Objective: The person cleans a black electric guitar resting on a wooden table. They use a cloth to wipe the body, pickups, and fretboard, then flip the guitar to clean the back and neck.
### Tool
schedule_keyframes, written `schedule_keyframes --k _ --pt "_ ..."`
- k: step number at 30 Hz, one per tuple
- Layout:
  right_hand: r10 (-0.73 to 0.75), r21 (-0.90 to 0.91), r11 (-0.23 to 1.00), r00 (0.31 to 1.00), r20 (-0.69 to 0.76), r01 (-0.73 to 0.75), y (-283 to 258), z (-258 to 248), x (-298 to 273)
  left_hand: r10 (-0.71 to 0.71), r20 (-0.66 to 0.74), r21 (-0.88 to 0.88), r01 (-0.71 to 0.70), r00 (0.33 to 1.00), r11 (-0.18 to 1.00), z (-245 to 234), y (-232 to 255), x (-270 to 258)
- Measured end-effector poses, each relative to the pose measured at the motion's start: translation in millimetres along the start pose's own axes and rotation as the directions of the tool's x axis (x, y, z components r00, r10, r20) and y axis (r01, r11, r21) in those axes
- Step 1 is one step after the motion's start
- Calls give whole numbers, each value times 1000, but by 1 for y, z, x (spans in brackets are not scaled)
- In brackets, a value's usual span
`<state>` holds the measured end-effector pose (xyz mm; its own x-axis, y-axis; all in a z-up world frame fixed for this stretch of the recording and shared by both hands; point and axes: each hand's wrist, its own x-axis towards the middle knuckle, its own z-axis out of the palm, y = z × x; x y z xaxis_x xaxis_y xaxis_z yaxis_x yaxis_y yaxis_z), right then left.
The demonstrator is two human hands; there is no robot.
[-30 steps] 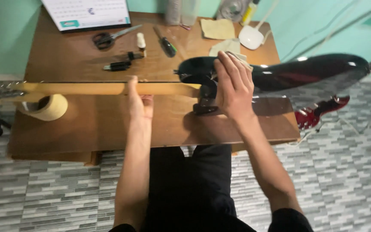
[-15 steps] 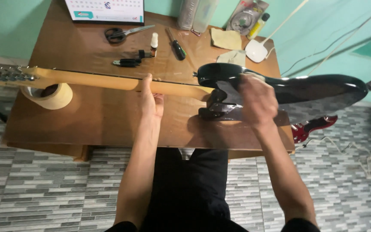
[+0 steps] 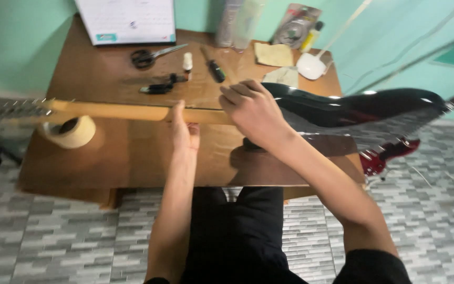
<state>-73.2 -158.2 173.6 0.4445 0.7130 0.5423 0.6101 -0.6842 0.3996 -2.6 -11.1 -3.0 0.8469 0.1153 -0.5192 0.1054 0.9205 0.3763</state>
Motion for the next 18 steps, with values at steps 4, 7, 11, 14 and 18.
schedule_keyframes --k 4,7,11,14,18 --pt "108 -147 985 988 112 -91 -8 8 6 47 -11 86 -46 999 995 -3 -10 14" --pt "141 -86 987 984 108 -132 11 20 -2 91 -22 113 -88 996 990 -11 -9 21" --pt "159 28 987 982 -105 -157 20 -28 -15 36 34 -9 -36 999 999 -4 1 8" --pt "301 -1 952 936 -181 -306 36 -25 -67 9 25 -9 -9 1000 1000 -2 10 -6" --pt "377 -181 893 904 -201 -413 71 -53 -137 -2 27 -20 2 1000 1000 2 11 -13"
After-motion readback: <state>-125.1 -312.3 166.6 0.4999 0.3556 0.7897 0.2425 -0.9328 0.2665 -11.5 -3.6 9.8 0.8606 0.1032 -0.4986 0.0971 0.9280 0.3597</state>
